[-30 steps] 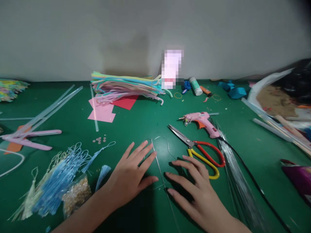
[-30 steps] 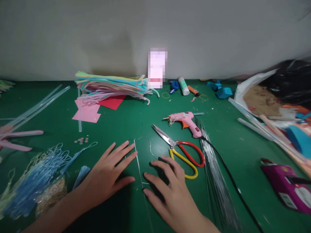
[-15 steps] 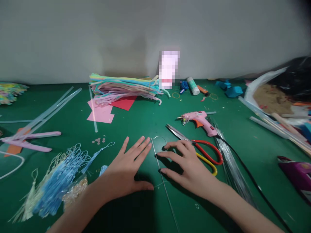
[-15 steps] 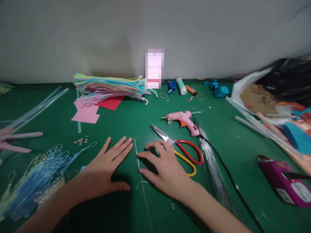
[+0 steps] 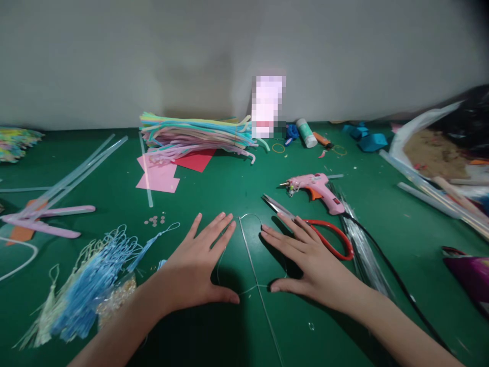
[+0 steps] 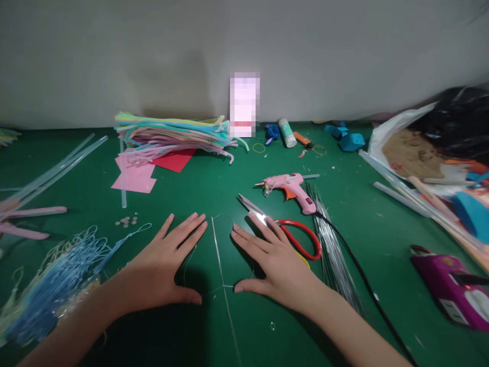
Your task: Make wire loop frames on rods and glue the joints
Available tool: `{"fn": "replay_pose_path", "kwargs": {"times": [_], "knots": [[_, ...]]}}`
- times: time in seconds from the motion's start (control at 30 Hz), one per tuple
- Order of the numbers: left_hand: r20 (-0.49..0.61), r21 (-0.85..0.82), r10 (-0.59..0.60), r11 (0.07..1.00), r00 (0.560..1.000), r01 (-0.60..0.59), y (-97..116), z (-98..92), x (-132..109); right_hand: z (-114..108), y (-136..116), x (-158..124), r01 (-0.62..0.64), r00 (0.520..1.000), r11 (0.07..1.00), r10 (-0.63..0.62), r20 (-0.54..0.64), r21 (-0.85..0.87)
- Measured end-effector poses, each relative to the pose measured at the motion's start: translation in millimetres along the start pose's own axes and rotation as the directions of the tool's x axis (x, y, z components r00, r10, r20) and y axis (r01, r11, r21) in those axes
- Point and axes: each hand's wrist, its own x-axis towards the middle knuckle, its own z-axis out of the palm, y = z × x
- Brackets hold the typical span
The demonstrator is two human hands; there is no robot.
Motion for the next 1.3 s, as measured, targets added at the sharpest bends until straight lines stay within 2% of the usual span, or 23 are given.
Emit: {"fn": "replay_pose_path", "kwargs": {"times": [0.2,1.1,1.2,1.3], "knots": [[0.036,-0.005,-0.015,1.000,0.999,0.015,-0.8,-0.5,1.4,0.9,2.8,-0.2,-0.001,1.000,1.000,0.000,-0.012,-0.013],[0.002,-0.009,0.001,1.000,1.000,-0.001,-0.7,-4.9,1.0,2.2,2.5,0.6,0.005,1.000,0.999,-0.004,-0.031,0.034],[-0.012,0.007,0.011,1.000,1.000,-0.011,3.8,-6.3,0.7,0.8,2.9,-0.9,-0.002,1.000,0.999,0.003,-0.027,0.039],[-0.048,0.044,0.029,0.999,0.998,-0.027,15.6,-4.0,-0.4,-1.9,3.9,-3.7,-0.028,0.997,0.999,0.032,-0.076,0.042]]}}
